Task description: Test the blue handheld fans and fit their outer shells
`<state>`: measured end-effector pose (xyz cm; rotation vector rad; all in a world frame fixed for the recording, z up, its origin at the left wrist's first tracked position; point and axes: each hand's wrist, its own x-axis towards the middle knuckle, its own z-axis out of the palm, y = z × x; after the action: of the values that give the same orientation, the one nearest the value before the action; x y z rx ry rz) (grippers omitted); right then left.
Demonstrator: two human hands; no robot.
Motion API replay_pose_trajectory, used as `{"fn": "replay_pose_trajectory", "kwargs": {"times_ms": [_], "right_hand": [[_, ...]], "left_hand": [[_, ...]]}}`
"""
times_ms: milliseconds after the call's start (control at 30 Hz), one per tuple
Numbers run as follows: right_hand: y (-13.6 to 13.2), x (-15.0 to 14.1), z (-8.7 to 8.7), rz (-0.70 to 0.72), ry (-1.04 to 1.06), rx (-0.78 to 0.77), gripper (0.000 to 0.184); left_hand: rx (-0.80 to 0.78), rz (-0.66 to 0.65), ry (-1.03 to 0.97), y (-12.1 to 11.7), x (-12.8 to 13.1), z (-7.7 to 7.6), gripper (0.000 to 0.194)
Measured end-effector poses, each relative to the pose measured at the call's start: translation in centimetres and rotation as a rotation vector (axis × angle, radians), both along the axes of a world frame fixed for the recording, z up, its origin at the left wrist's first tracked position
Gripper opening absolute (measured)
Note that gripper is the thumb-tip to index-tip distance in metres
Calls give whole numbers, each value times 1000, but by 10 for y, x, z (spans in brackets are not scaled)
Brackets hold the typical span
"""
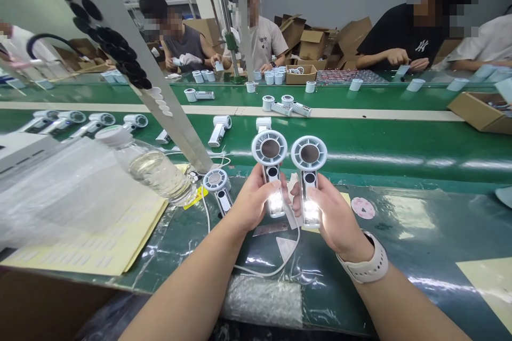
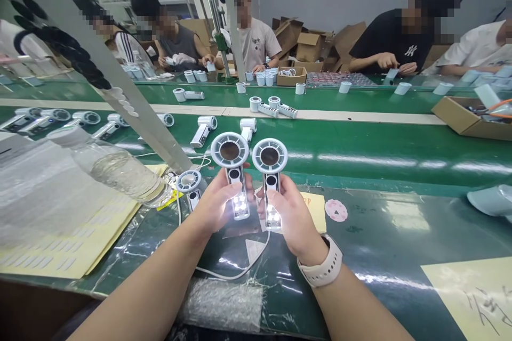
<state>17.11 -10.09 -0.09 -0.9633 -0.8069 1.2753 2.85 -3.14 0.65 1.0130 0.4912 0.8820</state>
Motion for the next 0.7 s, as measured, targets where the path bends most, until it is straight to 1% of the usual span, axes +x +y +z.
{"fn": "replay_pose_trajectory", "kwargs": {"times_ms": [133,300,333,400,467,500,567,600,700], "right_hand": [[0,0,3,-1,3,34,21],[1,3,1,-57,-36,-27,18],[2,4,0,-66,-32,-30,19],[3,6,-1,-73,16,-13,22],[3,8,0,-30,95,0,27],[3,9,0,10,124,-1,31],[3,10,1,70,151,-18,41],[3,9,2,75,155,-32,44],[1,7,3,46,182,-59,45]], "left_hand": [[-2,-25,-13,-1,0,-2,32],[58,16,90,2,-3,-7,31],[74,31,112,3,-4,-8,33],[89,80,147,4,-4,-10,44],[86,132,172,4,-4,-11,55],[79,146,177,4,-4,-11,57],[53,136,158,3,-3,-11,53],[41,118,134,2,-3,-11,51],[25,43,58,0,-4,-8,47]]}}
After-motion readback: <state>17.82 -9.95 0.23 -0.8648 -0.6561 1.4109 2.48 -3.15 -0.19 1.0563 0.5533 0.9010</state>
